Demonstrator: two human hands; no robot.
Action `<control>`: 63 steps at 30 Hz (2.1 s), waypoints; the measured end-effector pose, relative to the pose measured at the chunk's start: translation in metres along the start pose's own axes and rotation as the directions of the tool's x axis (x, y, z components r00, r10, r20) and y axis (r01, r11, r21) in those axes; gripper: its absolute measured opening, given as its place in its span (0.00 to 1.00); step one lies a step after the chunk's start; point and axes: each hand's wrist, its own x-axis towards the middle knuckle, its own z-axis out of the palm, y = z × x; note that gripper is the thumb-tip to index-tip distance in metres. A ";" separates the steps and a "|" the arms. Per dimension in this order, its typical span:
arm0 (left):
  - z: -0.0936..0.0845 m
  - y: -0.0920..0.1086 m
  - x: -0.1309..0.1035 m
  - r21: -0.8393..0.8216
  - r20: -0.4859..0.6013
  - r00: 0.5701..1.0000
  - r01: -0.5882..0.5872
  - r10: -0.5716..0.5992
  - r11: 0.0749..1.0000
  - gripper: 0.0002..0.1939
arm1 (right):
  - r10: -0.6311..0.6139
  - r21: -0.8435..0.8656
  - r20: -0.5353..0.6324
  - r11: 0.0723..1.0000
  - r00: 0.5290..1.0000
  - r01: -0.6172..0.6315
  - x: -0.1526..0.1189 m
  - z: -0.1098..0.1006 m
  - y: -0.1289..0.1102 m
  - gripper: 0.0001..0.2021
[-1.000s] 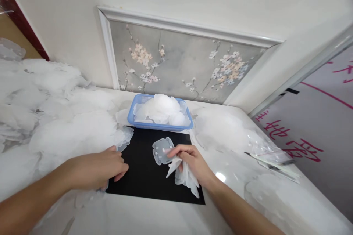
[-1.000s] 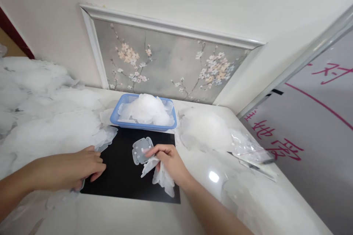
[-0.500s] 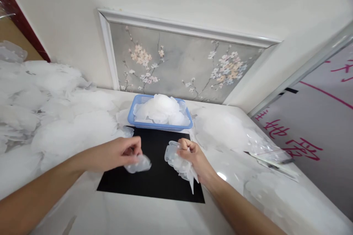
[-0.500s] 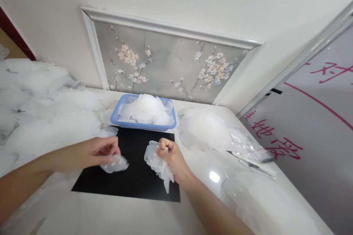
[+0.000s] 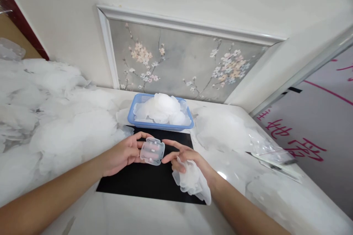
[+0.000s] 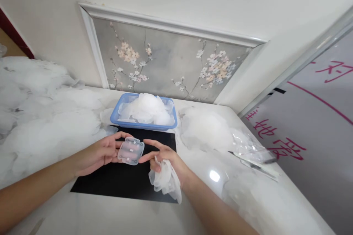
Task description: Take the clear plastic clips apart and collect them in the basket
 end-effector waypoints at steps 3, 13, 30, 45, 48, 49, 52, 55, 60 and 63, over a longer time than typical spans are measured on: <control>0.002 -0.002 0.000 0.075 0.066 0.997 -0.032 0.027 0.997 0.22 | 0.012 -0.003 0.033 1.000 0.999 -0.012 0.000 0.004 0.000 0.31; -0.033 0.028 -0.023 0.978 -0.188 0.948 0.157 0.258 0.138 0.19 | -0.226 -0.415 -0.186 0.900 0.956 0.132 -0.005 0.011 -0.001 0.16; -0.059 0.035 -0.011 0.961 -0.271 0.952 0.259 0.140 0.098 0.17 | -0.226 -0.383 -0.323 0.919 0.919 0.091 -0.004 0.009 0.002 0.21; -0.021 0.022 -0.013 0.851 -0.067 0.986 -0.023 0.152 0.524 0.15 | -0.691 -0.842 -0.081 0.433 0.718 0.322 0.068 0.039 -0.121 0.09; -0.016 0.010 -0.010 0.669 -0.052 0.992 -0.053 0.117 0.742 0.24 | -0.712 -0.972 0.002 0.164 0.702 0.169 0.111 0.051 -0.119 0.09; -0.015 0.006 -0.008 0.594 -0.041 0.993 -0.067 0.113 0.802 0.26 | -0.715 -0.986 0.032 0.092 0.698 0.139 0.124 0.055 -0.112 0.10; -0.015 -0.007 -0.003 0.422 -0.042 0.988 -0.117 0.149 0.899 0.25 | -0.639 -0.953 0.275 -0.280 0.719 0.116 0.152 0.061 -0.087 0.13; -0.014 -0.016 0.000 0.352 -0.055 0.984 -0.140 0.169 0.925 0.24 | -0.380 -0.808 0.519 -0.511 0.766 0.293 0.161 0.063 -0.073 0.17; -0.013 -0.023 0.000 0.235 -0.034 0.992 -0.114 0.125 0.965 0.26 | -0.355 -0.817 0.573 -0.318 0.739 0.481 0.157 0.056 -0.075 0.17; -0.012 -0.023 -0.001 0.081 -0.031 0.994 -0.102 0.105 0.992 0.26 | -0.403 -0.822 0.560 -0.158 0.724 0.547 0.157 0.048 -0.072 0.22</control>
